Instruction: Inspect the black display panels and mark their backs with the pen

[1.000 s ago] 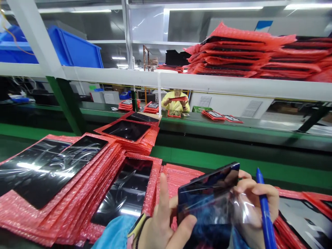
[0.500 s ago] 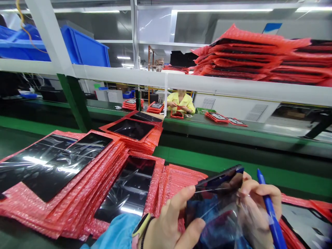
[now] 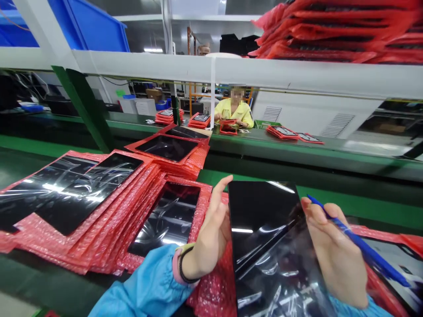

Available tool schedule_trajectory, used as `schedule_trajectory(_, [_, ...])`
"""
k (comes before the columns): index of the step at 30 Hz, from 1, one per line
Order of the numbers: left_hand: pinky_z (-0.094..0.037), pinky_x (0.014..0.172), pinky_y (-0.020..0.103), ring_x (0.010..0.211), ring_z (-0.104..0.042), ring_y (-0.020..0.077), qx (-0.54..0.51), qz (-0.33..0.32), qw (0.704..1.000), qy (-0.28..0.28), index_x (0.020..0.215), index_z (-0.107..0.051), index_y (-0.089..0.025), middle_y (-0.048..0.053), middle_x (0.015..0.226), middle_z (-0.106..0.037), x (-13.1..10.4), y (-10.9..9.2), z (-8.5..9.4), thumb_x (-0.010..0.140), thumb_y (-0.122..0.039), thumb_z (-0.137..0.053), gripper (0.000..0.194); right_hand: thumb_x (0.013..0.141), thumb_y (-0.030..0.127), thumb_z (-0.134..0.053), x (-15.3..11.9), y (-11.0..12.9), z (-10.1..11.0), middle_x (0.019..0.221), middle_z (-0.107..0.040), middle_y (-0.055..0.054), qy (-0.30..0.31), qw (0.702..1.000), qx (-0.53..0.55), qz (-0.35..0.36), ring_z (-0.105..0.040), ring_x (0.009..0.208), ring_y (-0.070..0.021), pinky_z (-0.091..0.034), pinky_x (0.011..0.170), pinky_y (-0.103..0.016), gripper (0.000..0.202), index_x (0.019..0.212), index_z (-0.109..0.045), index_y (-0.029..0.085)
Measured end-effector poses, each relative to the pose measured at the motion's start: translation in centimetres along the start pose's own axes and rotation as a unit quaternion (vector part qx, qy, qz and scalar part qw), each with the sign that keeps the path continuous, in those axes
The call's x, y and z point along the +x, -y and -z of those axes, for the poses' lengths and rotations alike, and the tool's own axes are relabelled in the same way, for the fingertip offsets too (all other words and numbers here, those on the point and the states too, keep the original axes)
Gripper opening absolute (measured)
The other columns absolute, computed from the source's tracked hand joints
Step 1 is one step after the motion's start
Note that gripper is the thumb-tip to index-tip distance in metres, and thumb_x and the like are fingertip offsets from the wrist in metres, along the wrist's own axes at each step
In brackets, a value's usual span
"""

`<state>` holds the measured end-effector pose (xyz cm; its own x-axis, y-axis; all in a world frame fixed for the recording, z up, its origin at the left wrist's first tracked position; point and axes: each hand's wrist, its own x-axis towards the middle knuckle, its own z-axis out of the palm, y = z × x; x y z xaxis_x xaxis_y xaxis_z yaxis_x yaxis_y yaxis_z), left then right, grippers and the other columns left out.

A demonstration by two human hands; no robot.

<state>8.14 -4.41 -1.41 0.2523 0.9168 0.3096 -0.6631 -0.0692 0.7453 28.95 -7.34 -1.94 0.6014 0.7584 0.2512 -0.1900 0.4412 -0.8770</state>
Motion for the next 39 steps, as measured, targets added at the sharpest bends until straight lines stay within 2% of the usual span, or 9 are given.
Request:
schedule_trajectory(4, [-0.031,0.114,0.041,0.132,-0.047,0.0227,-0.034,0.032,0.999,-0.007,0.139,-0.046,-0.027,0.003,0.139,-0.055,0.7,-0.2,-0.3,0.096,-0.031,-0.043,0.044,0.066,0.016,-0.07,0.6,-0.4,0.5,0.074,-0.056,0.002,-0.031,0.999,0.012,-0.017,-0.063,0.103,-0.0216,-0.032,0.115,-0.044,0.021,0.071,-0.052,0.024])
schedule_trajectory(8, [-0.044,0.103,0.041,0.118,-0.059,0.0241,-0.037,0.061,0.997,-0.012,0.143,-0.04,-0.028,0.005,0.124,-0.064,1.1,-0.1,-0.2,0.094,-0.034,-0.046,0.049,0.062,0.01,-0.062,1.2,-0.3,0.4,0.063,-0.046,0.005,-0.021,0.997,0.052,-0.056,-0.063,0.09,-0.018,-0.03,0.115,-0.042,0.024,0.066,-0.044,0.025])
schedule_trajectory(13, [-0.048,0.096,0.036,0.111,-0.062,0.0233,-0.002,0.077,0.996,-0.034,0.14,-0.044,-0.03,0.002,0.121,-0.063,1.5,-0.1,-0.1,0.089,-0.029,-0.056,0.053,0.057,0.003,-0.056,1.2,0.1,-0.3,0.062,-0.039,0.008,-0.046,0.983,0.136,-0.112,-0.061,0.083,-0.0115,-0.03,0.116,-0.031,0.024,0.066,-0.045,0.023])
schedule_trajectory(17, [-0.049,0.093,0.032,0.102,-0.063,0.0191,-0.018,0.113,0.993,-0.039,0.141,-0.044,-0.033,-0.001,0.121,-0.062,1.6,-0.5,-0.1,0.086,-0.022,-0.057,0.058,0.049,0.0,-0.057,1.0,0.3,-0.8,0.064,-0.04,0.009,-0.056,0.978,0.161,-0.12,-0.059,0.081,-0.0102,-0.024,0.12,-0.031,0.03,0.067,-0.046,0.022])
schedule_trajectory(23, [-0.05,0.091,0.03,0.064,-0.058,0.0089,-0.067,0.12,0.99,-0.025,0.141,-0.044,-0.034,-0.006,0.082,-0.062,1.7,-0.2,0.2,0.08,-0.01,-0.055,0.067,0.044,-0.003,-0.058,1.1,0.2,-0.7,0.064,-0.041,0.01,-0.058,0.971,0.186,-0.137,-0.056,0.075,-0.0084,-0.018,0.123,-0.034,0.034,0.068,-0.047,0.02])
schedule_trajectory(27, [-0.045,0.101,0.033,0.099,-0.064,0.0164,-0.052,0.101,0.993,-0.034,0.141,-0.046,-0.032,-0.002,0.106,-0.067,1.7,0.0,0.1,0.085,-0.016,-0.055,0.059,0.048,-0.001,-0.058,1.1,-0.1,-0.5,0.063,-0.043,0.01,-0.046,0.973,0.185,-0.133,-0.058,0.075,-0.0093,-0.018,0.123,-0.036,0.031,0.068,-0.048,0.02])
schedule_trajectory(31, [-0.028,0.117,0.032,0.141,-0.036,0.0192,-0.008,0.056,0.997,-0.052,0.137,-0.052,-0.032,-0.005,0.142,-0.054,1.4,0.1,-0.1,0.095,-0.031,-0.049,0.042,0.055,0.004,-0.064,0.3,-0.1,-1.0,0.066,-0.052,0.007,-0.054,0.986,0.142,-0.071,-0.062,0.086,-0.0125,-0.022,0.121,-0.038,0.026,0.071,-0.053,0.021])
schedule_trajectory(34, [-0.012,0.122,0.027,0.149,-0.016,0.0138,0.033,-0.008,0.999,-0.038,0.138,-0.051,-0.034,-0.011,0.154,-0.038,0.8,0.3,0.1,0.1,-0.036,-0.04,0.04,0.058,0.011,-0.072,-0.7,0.0,-1.7,0.07,-0.06,0.006,-0.079,0.993,0.08,-0.021,-0.062,0.091,-0.0139,-0.02,0.12,-0.041,0.026,0.078,-0.057,0.022])
schedule_trajectory(39, [0.0,0.123,0.027,0.15,-0.002,0.0131,0.088,-0.082,0.992,0.028,0.146,-0.04,-0.038,-0.015,0.16,-0.024,-1.1,0.5,0.8,0.102,-0.047,-0.02,0.05,0.056,0.006,-0.072,-1.4,-0.4,-1.8,0.064,-0.056,0.01,-0.002,0.992,0.027,0.123,-0.055,0.074,-0.012,-0.019,0.119,-0.045,0.036,0.084,-0.057,0.025])
